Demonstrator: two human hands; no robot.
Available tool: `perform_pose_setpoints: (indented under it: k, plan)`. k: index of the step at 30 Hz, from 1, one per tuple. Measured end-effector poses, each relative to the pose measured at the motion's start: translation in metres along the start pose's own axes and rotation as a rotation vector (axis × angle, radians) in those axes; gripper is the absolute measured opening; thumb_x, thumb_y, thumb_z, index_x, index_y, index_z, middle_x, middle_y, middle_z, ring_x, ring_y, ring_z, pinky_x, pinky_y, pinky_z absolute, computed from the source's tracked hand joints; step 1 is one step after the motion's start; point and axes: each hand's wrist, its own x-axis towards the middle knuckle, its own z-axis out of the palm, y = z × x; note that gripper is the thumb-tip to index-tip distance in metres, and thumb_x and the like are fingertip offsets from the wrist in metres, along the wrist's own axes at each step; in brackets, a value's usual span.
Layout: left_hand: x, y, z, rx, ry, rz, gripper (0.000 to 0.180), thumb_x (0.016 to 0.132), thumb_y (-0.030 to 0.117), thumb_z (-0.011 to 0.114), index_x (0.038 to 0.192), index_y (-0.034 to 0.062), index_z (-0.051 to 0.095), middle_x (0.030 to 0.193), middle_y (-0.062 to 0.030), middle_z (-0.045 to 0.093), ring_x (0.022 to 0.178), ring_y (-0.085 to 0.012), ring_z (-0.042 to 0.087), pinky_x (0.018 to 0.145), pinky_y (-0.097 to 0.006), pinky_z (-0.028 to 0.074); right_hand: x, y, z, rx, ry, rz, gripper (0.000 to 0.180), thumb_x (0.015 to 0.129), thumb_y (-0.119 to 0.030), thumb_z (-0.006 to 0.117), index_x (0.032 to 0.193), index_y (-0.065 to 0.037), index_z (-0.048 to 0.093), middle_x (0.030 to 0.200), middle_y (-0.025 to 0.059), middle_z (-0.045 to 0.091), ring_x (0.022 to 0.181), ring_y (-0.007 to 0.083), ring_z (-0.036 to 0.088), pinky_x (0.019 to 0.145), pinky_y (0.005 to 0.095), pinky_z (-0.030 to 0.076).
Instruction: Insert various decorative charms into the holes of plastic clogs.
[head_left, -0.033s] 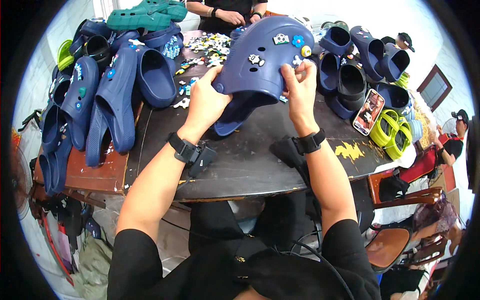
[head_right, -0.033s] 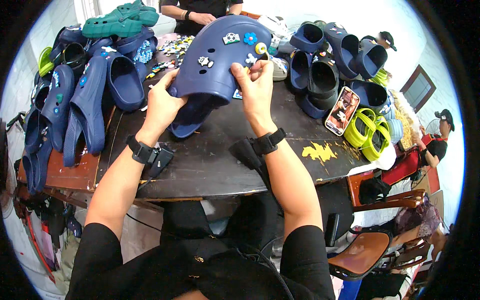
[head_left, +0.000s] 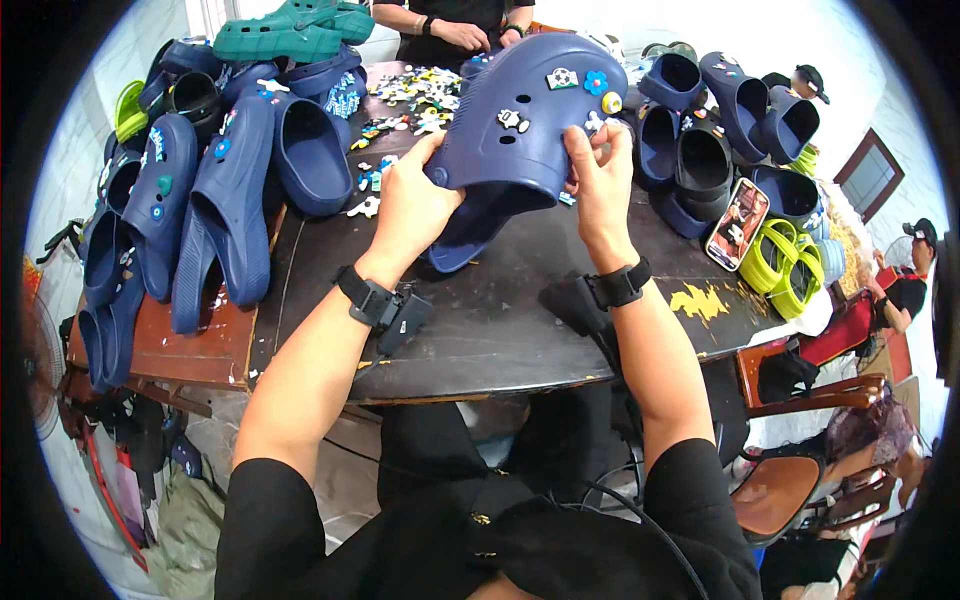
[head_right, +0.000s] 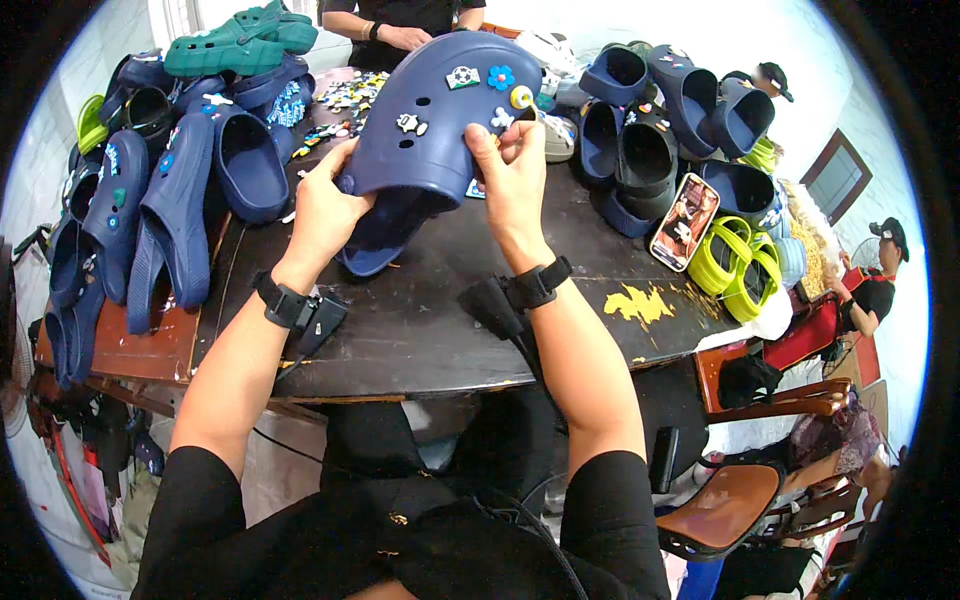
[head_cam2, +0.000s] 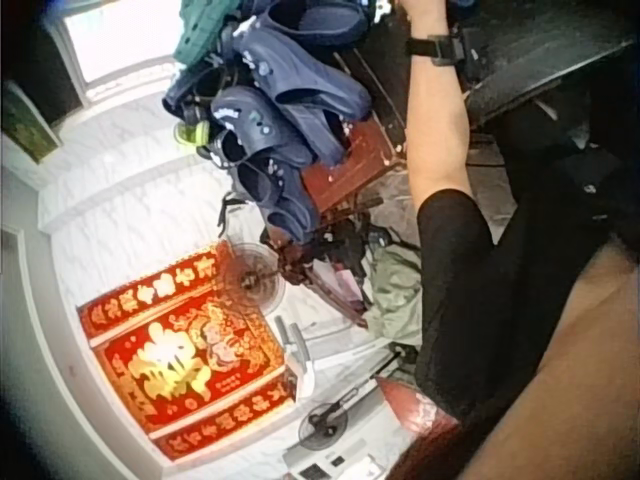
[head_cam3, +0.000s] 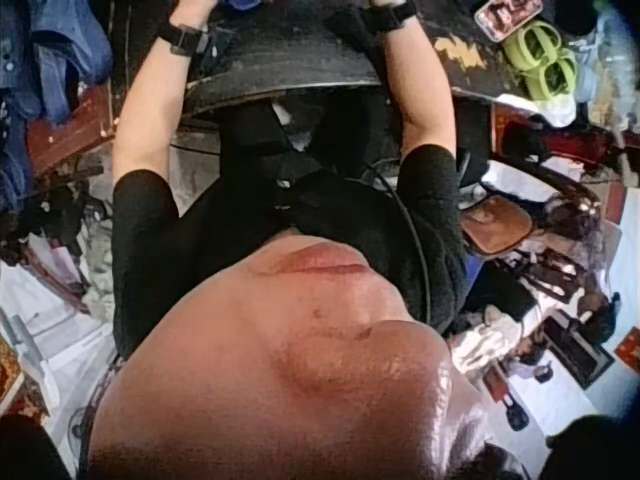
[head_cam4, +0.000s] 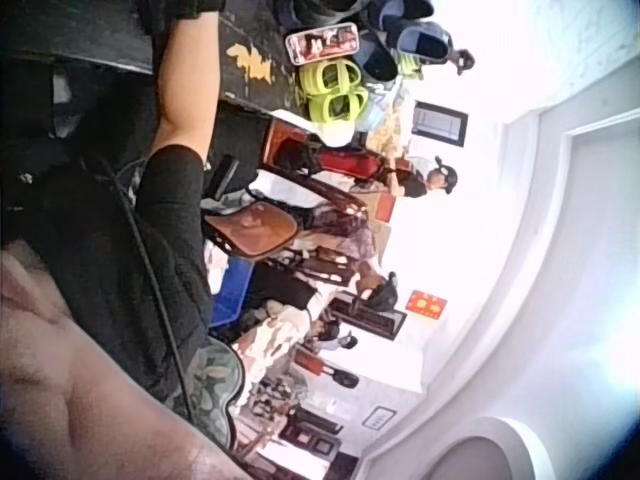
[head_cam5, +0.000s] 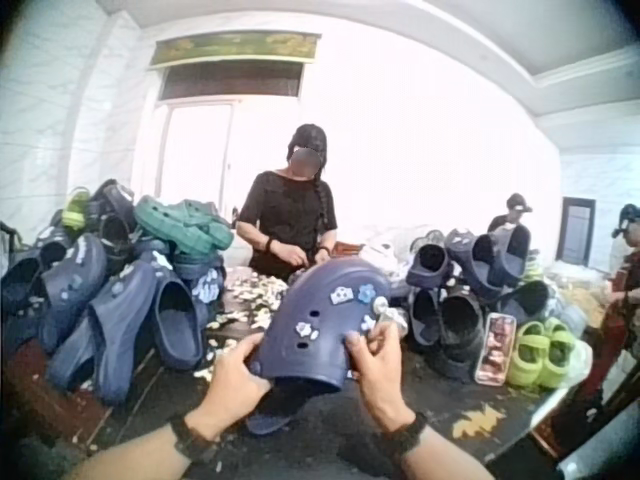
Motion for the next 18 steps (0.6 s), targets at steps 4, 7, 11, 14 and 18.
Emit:
perform_pose_setpoints:
  k: [4,7,11,14,18]
  plan:
    - [0.001,-0.001,0.0,-0.027,-0.002,-0.044,0.058,0.07,-0.005,0.072,0.127,-0.0004,0.06,0.117,-0.0127,0.068,0.108,-0.0181,0.063,0.098,-0.03,0.046,0.003,0.001,-0.002,0.054,-0.045,-0.004,0.027,0.098,-0.024,0.063,0.098,-0.009,0.04,0.063,-0.0017,0.049,0.052,0.0051,0.046,0.045,0.0208,0.036]
    - [0.001,-0.002,0.0,-0.042,0.002,-0.029,0.058,0.07,-0.005,0.071,0.127,-0.0005,0.06,0.117,-0.0119,0.068,0.108,-0.0178,0.062,0.098,-0.03,0.045,0.004,0.005,-0.003,0.095,-0.074,-0.029,0.023,0.1,-0.022,0.058,0.099,-0.009,0.04,0.062,-0.0004,0.05,0.051,0.0068,0.048,0.045,0.0218,0.037]
    - [0.001,-0.002,-0.001,-0.115,-0.012,0.018,0.06,0.069,-0.007,0.068,0.128,-0.001,0.059,0.118,-0.0102,0.067,0.11,-0.0182,0.061,0.1,-0.031,0.044,0.003,0.01,0.001,0.237,-0.05,-0.052,0.016,0.104,-0.021,0.049,0.102,-0.009,0.039,0.063,0.0023,0.051,0.052,0.0105,0.05,0.048,0.0231,0.04]
    - [0.006,-0.002,-0.005,-0.153,-0.027,-0.083,0.061,0.069,-0.007,0.067,0.128,-0.0024,0.058,0.12,-0.0102,0.065,0.112,-0.0186,0.059,0.101,-0.03,0.042,0.001,0.011,0.002,0.391,-0.096,-0.002,0.012,0.102,-0.018,0.051,0.106,-0.012,0.042,0.071,0.004,0.052,0.062,0.0141,0.055,0.056,0.0264,0.047]
    - [0.005,-0.003,-0.006,-0.177,-0.04,-0.096,0.061,0.068,-0.007,0.067,0.129,-0.0024,0.058,0.12,-0.0117,0.065,0.112,-0.0199,0.059,0.101,-0.031,0.042,0.004,0.013,0.0,0.224,-0.082,0.003,0.014,0.102,-0.014,0.05,0.111,-0.009,0.04,0.072,0.0031,0.055,0.059,0.0107,0.053,0.054,0.024,0.044]
